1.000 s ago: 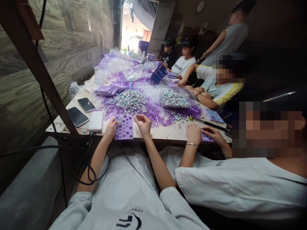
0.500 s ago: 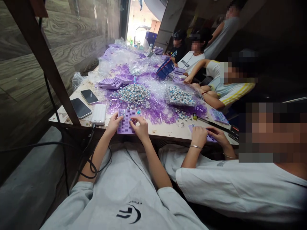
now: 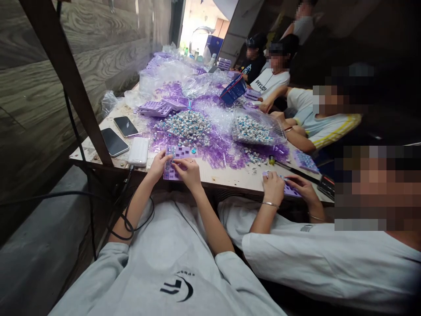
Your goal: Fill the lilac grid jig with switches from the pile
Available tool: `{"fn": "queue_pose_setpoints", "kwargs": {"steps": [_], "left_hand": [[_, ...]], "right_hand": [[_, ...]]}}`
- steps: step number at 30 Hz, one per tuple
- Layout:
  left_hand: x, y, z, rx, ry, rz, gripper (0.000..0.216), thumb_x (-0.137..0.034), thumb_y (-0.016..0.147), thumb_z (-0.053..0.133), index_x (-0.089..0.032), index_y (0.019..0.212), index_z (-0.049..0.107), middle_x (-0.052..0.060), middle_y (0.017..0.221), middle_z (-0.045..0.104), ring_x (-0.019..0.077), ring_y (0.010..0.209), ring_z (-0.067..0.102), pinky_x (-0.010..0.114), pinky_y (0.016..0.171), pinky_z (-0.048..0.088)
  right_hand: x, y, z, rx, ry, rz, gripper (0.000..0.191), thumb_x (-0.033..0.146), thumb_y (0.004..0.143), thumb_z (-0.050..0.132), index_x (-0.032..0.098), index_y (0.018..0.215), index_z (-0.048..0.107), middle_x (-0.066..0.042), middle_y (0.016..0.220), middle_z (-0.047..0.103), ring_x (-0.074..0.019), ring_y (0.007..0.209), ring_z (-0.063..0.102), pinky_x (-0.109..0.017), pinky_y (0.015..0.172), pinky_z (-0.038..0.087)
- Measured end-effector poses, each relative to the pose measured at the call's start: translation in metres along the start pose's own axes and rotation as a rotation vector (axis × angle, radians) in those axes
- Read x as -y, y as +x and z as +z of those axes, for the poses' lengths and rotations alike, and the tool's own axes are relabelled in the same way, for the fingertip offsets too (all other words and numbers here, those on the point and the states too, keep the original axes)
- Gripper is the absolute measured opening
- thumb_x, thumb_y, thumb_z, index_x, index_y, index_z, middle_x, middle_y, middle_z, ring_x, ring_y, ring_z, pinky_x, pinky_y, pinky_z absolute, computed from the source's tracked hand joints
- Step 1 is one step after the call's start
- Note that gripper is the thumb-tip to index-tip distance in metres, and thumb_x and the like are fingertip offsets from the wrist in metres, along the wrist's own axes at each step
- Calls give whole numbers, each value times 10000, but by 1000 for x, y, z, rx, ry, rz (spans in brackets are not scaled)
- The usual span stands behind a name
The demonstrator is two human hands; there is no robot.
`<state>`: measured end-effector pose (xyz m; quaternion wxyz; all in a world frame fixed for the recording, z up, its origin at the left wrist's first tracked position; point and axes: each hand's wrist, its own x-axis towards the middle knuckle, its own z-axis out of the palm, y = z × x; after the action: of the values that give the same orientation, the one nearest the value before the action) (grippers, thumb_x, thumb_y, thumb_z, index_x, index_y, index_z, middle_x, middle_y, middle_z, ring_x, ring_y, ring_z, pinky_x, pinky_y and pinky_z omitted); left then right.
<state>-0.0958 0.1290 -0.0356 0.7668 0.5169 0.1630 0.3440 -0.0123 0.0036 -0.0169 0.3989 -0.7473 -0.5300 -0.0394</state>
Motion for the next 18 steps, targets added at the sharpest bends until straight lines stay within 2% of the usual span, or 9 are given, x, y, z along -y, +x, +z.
{"fn": "queue_pose_setpoints", "kwargs": {"steps": [7,18], "left_hand": [[0,0,0,5,-16,-6,358,-289,673,726,-174,1010,690,36,993,710,230,1010,636,340,948,455],[4,2,-1,-16,-8,14,332,-296,663,735,-164,964,690,30,931,716,213,932,648,309,862,476]], "right_hand": [[0,3,0,22,-33,-52,159,281,935,640,265,1037,760,-37,1010,733,-212,989,639,-327,940,467],[11,5,-5,27,-128,-137,180,223,939,598,240,1033,751,-77,961,682,-267,990,550,-392,923,471]]}}
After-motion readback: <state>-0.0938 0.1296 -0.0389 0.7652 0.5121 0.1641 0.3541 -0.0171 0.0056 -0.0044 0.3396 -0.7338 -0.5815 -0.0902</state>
